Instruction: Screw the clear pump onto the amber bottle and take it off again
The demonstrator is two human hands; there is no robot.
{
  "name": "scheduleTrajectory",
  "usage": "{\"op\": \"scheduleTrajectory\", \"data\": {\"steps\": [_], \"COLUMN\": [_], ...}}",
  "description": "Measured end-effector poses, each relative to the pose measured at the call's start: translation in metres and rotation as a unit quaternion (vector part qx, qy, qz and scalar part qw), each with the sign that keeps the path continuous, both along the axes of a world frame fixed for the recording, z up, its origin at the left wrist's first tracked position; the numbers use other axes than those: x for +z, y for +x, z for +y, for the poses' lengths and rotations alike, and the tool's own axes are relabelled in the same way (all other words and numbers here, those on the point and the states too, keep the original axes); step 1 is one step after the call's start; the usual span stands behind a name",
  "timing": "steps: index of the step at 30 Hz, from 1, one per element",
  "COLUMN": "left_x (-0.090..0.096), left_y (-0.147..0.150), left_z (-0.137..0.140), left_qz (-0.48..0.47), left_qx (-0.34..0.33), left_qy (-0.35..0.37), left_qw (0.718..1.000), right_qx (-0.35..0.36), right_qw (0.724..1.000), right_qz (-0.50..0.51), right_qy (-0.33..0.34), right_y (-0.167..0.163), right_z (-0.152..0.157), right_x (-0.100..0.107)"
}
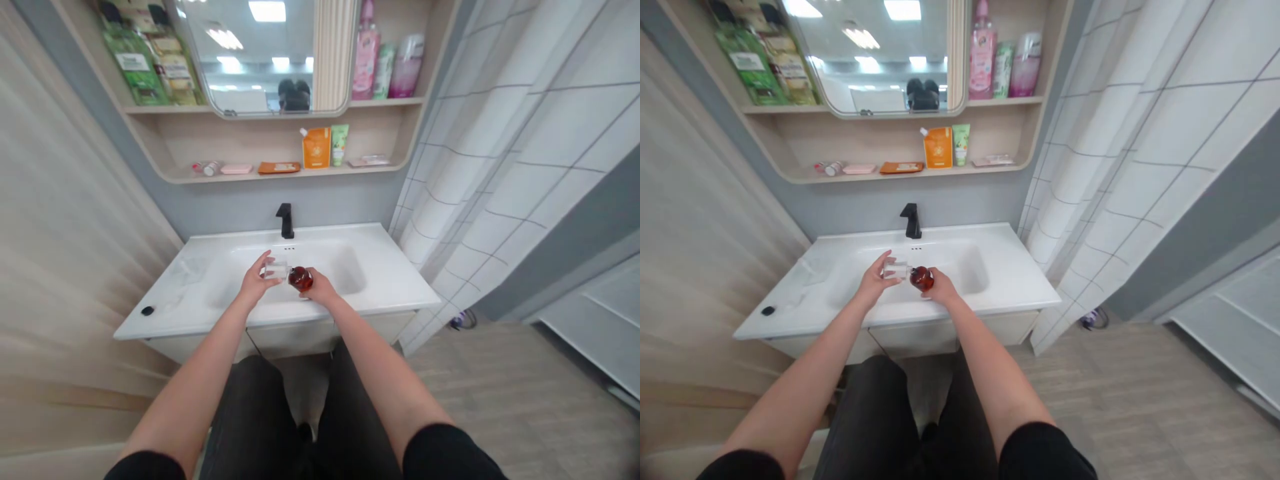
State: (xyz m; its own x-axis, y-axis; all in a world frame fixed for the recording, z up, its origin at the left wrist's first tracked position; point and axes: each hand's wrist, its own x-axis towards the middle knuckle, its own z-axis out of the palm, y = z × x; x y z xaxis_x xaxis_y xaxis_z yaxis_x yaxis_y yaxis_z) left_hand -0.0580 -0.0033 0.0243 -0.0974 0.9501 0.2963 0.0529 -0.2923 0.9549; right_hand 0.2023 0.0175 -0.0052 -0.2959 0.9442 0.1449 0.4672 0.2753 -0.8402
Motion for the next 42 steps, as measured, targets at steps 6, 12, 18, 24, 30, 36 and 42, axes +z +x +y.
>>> {"op": "scheduleTrajectory", "data": {"steps": [6,12,18,24,30,36,42], "left_x": [0.014,0.028,0.044,0.056,0.066,0.077,0.089], "left_y": [0.003,0.010,0.014,0.013,0.014,0.017,0.019], "left_z": [0.000,-0.002,-0.003,-0.002,-0.003,-0.003,0.000], "left_qz": [0.031,0.041,0.079,0.129,0.152,0.167,0.197], "left_qx": [0.005,-0.003,-0.006,-0.013,-0.007,-0.006,-0.007], "left_qy": [0.011,0.016,-0.003,0.002,-0.019,-0.031,-0.050], "left_qw": [0.999,0.999,0.997,0.992,0.988,0.985,0.979], "right_qx": [0.006,0.004,0.002,-0.004,-0.006,-0.012,-0.010], "right_qw": [1.000,0.999,0.998,0.998,0.998,0.998,0.997], "right_qz": [0.025,0.042,0.056,0.065,0.064,0.058,0.074], "right_qy": [-0.003,0.009,0.011,0.012,0.023,0.026,0.029], "right_y": [0.002,0.003,0.005,0.004,0.004,0.003,0.003], "right_z": [-0.001,-0.002,-0.003,-0.003,-0.002,-0.003,-0.005], "right_x": [-0.001,0.002,0.002,0.000,-0.003,-0.001,-0.001]}}
